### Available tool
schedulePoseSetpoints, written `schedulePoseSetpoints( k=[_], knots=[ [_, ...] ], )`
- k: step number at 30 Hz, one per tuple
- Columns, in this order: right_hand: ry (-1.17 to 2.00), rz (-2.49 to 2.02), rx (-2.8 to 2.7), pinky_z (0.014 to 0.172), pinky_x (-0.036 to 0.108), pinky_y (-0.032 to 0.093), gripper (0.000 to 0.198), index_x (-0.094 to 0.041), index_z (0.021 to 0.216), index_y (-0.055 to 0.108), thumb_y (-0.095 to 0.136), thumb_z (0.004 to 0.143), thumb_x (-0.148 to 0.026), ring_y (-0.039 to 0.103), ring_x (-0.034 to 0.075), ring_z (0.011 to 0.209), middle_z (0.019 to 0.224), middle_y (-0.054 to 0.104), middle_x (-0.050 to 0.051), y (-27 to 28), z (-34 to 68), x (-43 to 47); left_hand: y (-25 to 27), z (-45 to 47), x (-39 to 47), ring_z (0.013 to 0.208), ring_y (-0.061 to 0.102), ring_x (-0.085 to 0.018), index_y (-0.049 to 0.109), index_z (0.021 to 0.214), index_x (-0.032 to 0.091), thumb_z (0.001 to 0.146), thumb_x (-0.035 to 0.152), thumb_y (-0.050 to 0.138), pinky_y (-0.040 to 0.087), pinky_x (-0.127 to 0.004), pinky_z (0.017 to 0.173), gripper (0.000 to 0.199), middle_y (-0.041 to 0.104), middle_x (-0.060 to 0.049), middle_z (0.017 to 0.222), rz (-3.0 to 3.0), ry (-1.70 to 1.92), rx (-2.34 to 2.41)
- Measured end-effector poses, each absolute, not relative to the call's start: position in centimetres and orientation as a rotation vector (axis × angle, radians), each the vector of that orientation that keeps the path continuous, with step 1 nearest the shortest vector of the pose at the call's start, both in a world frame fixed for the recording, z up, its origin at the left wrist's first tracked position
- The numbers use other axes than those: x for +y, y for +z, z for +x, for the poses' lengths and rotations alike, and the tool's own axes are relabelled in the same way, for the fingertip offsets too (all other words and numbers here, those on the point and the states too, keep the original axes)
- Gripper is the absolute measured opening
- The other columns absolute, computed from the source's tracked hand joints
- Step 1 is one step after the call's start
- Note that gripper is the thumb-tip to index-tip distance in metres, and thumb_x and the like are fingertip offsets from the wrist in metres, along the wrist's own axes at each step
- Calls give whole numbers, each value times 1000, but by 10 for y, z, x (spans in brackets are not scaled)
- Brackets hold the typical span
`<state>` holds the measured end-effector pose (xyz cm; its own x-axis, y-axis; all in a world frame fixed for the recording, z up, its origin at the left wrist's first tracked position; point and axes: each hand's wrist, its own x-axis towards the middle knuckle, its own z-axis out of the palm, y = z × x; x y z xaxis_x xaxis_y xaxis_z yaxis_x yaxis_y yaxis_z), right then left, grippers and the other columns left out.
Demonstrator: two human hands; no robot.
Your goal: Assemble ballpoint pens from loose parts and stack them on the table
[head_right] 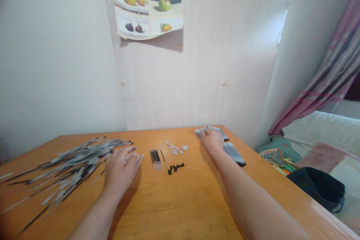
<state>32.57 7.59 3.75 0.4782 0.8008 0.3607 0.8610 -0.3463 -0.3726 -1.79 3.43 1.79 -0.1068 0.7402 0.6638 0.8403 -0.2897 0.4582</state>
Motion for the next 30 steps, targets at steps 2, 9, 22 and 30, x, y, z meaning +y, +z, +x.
schedulePoseSetpoints(
  k=[2,9,22,30],
  knots=[
    [-134,-2135,-1435,57,27,31,41,-19,76,72,42,90,-43,59,19,71,81,70,9,38,310,67,20,-25,38,113,56,-25,69,103,19,84,30,46,37,-43,105,32,68,-8,110,-2017,-1498,-1833],
    [-108,-1832,-1721,59,26,27,34,-19,70,69,45,89,-36,56,16,71,75,68,5,43,245,40,26,-40,45,101,62,-20,69,98,16,75,25,55,44,-33,94,28,71,-6,102,-1567,-2543,-2096],
    [215,-1850,-2055,66,29,40,28,-19,90,71,46,85,-31,65,23,85,92,72,11,28,105,20,23,-56,48,68,55,-11,68,90,16,57,24,65,31,-21,55,34,65,-2,84,-869,-3215,-2119],
    [351,-2021,-2030,75,34,48,35,-16,103,70,50,84,-37,68,28,95,103,72,18,18,66,31,20,-46,46,66,54,-11,67,85,15,63,26,65,38,-24,61,25,61,-1,74,-960,-3189,-2123]
  ],
)
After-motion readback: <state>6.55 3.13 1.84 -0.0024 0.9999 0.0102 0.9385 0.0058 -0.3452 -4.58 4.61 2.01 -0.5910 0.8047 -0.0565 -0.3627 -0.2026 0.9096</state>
